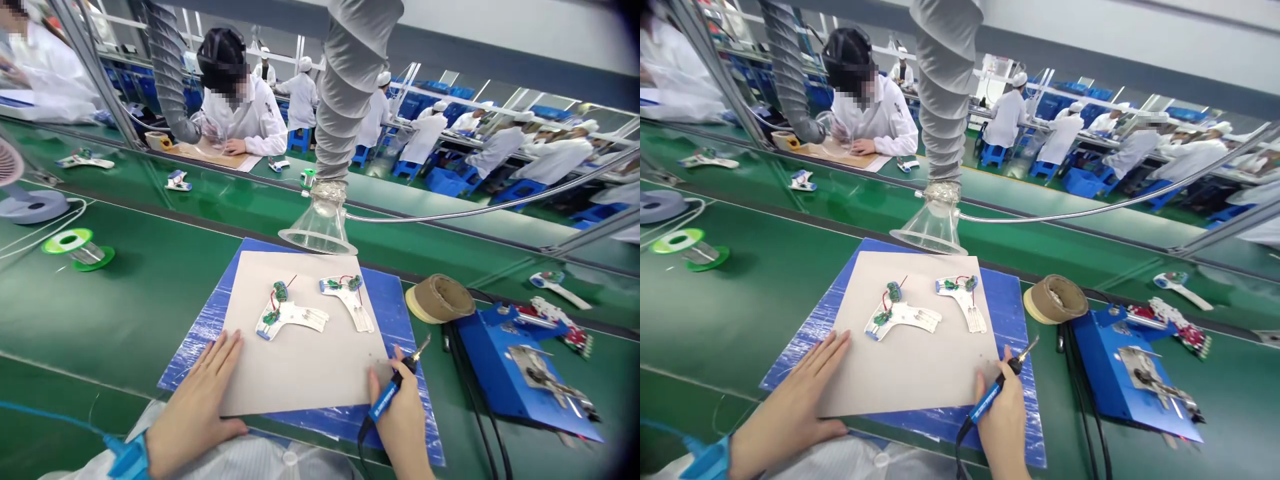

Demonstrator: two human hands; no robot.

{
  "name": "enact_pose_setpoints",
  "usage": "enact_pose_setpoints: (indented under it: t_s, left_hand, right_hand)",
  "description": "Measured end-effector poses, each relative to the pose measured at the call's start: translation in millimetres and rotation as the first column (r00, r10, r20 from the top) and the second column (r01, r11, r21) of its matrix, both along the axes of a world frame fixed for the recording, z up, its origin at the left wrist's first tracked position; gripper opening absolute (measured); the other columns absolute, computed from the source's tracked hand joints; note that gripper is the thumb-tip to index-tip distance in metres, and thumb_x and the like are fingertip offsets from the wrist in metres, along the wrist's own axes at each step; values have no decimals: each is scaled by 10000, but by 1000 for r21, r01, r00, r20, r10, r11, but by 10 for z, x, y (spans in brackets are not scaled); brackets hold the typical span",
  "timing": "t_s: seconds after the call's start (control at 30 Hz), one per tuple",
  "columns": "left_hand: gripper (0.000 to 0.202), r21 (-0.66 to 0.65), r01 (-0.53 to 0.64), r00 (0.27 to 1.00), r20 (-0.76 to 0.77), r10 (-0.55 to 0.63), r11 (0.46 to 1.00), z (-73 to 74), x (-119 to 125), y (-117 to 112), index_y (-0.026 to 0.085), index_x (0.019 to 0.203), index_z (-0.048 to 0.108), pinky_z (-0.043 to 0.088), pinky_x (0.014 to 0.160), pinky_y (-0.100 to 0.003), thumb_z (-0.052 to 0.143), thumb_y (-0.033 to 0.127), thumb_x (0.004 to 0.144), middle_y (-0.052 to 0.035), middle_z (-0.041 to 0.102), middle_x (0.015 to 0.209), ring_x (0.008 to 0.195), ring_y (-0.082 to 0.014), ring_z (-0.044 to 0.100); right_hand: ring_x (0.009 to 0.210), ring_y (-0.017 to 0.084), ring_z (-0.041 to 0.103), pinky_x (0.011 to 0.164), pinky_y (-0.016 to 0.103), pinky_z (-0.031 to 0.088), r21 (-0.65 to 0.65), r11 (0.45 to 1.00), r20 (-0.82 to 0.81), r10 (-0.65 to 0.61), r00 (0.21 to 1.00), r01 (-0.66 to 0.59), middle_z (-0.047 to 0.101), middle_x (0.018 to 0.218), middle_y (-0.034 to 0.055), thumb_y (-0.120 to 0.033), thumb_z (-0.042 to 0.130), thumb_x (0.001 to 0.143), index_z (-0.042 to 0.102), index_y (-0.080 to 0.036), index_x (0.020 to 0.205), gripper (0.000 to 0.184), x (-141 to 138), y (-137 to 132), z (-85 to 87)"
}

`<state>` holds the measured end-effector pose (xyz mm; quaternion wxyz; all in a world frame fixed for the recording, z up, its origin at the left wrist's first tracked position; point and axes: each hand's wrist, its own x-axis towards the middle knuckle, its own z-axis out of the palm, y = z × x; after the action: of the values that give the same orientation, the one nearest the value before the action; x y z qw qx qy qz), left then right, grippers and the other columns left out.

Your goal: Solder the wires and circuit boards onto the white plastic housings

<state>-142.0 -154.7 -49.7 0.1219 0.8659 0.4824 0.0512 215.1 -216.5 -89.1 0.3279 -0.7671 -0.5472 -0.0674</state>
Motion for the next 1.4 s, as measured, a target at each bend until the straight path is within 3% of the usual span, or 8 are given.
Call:
enact_pose_setpoints:
  t_s: [0.1,0.2,0.33,0.5,0.8,1.1,1.27,1.4]
  left_hand:
    - [1167,-103,53,998,-33,-57,993,107,-28,134,142,1532,207,353,1156,-522,799,550,613,-172,194,1571,1438,-364,245]
    - [1040,-173,92,994,-47,-102,981,222,-62,269,136,1513,273,344,1159,-513,781,440,658,-164,180,1570,1441,-346,241]
    - [970,-191,169,985,11,-170,967,232,-188,333,219,1535,210,340,1159,-519,720,353,721,-108,179,1581,1438,-337,251]
    - [1067,-189,200,978,-28,-208,962,208,-258,304,266,1547,50,260,1145,-636,648,226,665,-56,110,1594,1454,-395,100]
    - [960,-325,205,966,-87,-245,923,429,-312,490,296,1524,195,300,1159,-569,628,216,670,-7,191,1575,1450,-360,147]
    - [961,-342,276,953,-26,-302,898,476,-481,930,347,1501,258,298,1183,-485,649,176,639,22,235,1570,1437,-301,276]
    - [1034,-263,213,966,-90,-244,941,417,-498,1057,377,1515,176,186,1164,-635,736,316,647,18,207,1586,1464,-380,101]
    - [1184,-304,197,965,-110,-239,932,367,-500,933,375,1523,93,225,1163,-626,822,434,592,0,180,1593,1459,-407,69]
  right_hand:
    - [1145,308,604,847,415,534,20,999,-1,29,1000,-29,522,1372,184,-517,483,922,491,-164,1138,414,-88,-96,37]
    - [1108,290,624,828,412,541,8,1000,-21,24,999,-24,560,1328,169,-481,489,926,482,-181,1138,368,-175,-141,90]
    - [1149,308,598,858,443,536,-12,1000,-38,-15,999,15,547,1348,155,-518,473,920,479,-192,1161,405,-156,-174,95]
    - [1217,330,558,838,423,551,-148,989,-82,17,996,-29,414,1480,153,-563,479,913,445,-177,1261,521,-63,-203,23]
    - [1237,329,546,890,477,548,-171,980,54,116,992,-105,487,1418,163,-508,502,929,463,-173,1214,442,-176,-334,46]
    - [1235,367,538,856,517,546,-136,981,58,149,987,-140,550,1353,151,-614,538,871,506,-206,1138,489,-318,-690,-55]
    - [1290,418,469,1034,674,369,-91,988,48,131,990,-126,508,1377,179,-696,626,753,475,-223,1090,600,-310,-787,-210]
    - [1303,489,416,1058,753,235,-121,990,95,83,992,-71,431,1429,246,-763,662,656,440,-176,1127,785,-234,-751,-260]
